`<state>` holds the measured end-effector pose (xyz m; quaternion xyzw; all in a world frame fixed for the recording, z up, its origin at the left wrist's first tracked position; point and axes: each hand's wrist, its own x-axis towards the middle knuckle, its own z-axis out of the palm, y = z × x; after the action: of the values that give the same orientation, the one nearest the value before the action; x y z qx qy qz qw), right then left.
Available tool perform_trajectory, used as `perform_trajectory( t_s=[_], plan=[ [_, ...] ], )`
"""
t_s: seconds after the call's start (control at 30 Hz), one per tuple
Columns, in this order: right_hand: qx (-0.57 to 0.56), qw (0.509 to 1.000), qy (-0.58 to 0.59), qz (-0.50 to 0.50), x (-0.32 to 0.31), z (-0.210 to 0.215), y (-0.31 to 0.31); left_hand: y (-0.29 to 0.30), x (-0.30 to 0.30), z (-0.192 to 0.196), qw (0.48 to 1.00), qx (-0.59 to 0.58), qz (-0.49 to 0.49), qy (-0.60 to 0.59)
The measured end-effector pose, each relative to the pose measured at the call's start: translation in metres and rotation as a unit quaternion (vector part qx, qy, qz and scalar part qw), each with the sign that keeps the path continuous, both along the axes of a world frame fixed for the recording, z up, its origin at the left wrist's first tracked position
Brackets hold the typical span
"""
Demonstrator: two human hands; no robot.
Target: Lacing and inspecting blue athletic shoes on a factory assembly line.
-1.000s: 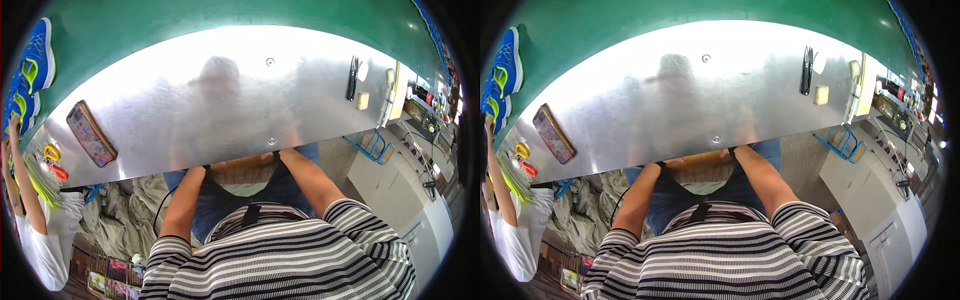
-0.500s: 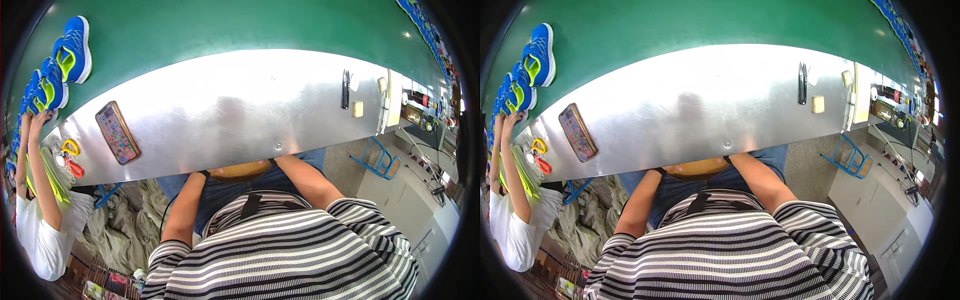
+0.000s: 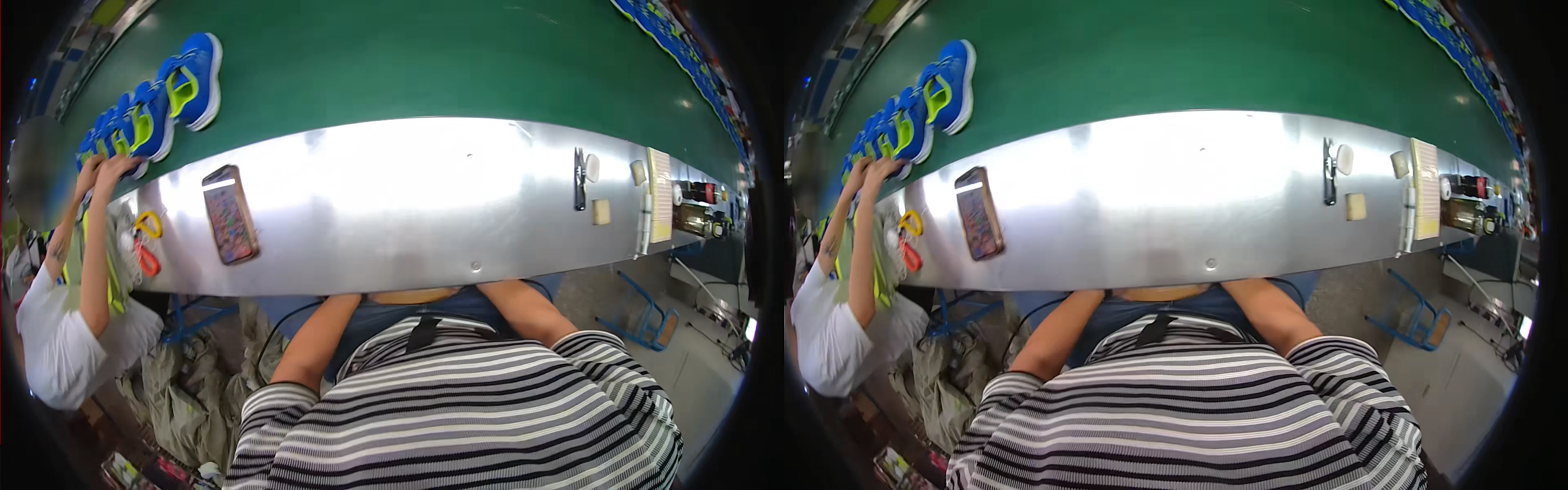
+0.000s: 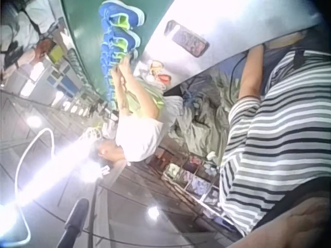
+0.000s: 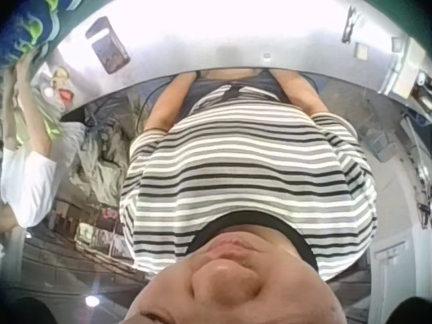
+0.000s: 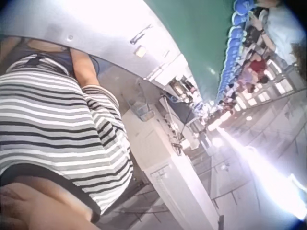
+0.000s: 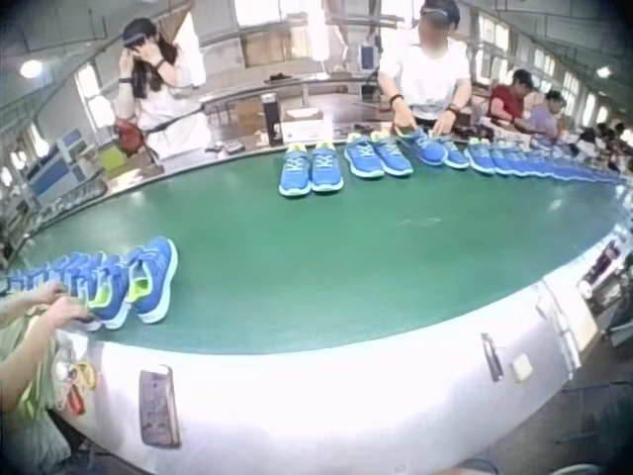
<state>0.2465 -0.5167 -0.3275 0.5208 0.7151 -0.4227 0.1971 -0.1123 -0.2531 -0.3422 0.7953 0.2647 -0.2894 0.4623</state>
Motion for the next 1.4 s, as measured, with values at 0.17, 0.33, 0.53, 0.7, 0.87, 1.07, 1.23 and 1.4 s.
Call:
perform_trajectory(
  t_s=[0.17,0.33,0.53,0.7,0.87,1.07,1.23,1.4],
  plan=[
    [0.051,0.998,0.002,0.033,-0.105,-0.015,0.194,-0.006,0.015,0.026,0.998,0.035,0.011,0.047],
    [0.082,0.995,-0.013,0.062,-0.122,0.005,0.158,-0.046,0.011,0.071,0.993,0.083,0.062,0.055],
    [0.091,0.951,0.293,-0.031,-0.132,0.186,0.162,-0.018,-0.046,0.22,0.921,-0.084,0.283,-0.254],
    [0.343,0.885,0.275,-0.151,-0.112,0.222,0.184,0.093,-0.106,0.226,0.807,0.136,0.478,-0.319],
    [0.439,0.871,0.167,-0.142,-0.106,0.211,0.19,0.242,-0.163,0.225,0.661,0.535,0.489,-0.194],
    [0.422,0.879,0.136,-0.177,-0.096,0.18,0.183,0.34,-0.17,0.237,0.669,0.533,0.49,0.171],
    [0.426,0.873,0.13,-0.2,-0.092,0.179,0.175,0.359,-0.118,0.234,0.75,0.472,0.417,0.202],
    [0.447,0.866,0.137,-0.177,-0.098,0.183,0.187,0.347,-0.097,0.236,0.732,0.467,0.495,-0.004]
  ],
)
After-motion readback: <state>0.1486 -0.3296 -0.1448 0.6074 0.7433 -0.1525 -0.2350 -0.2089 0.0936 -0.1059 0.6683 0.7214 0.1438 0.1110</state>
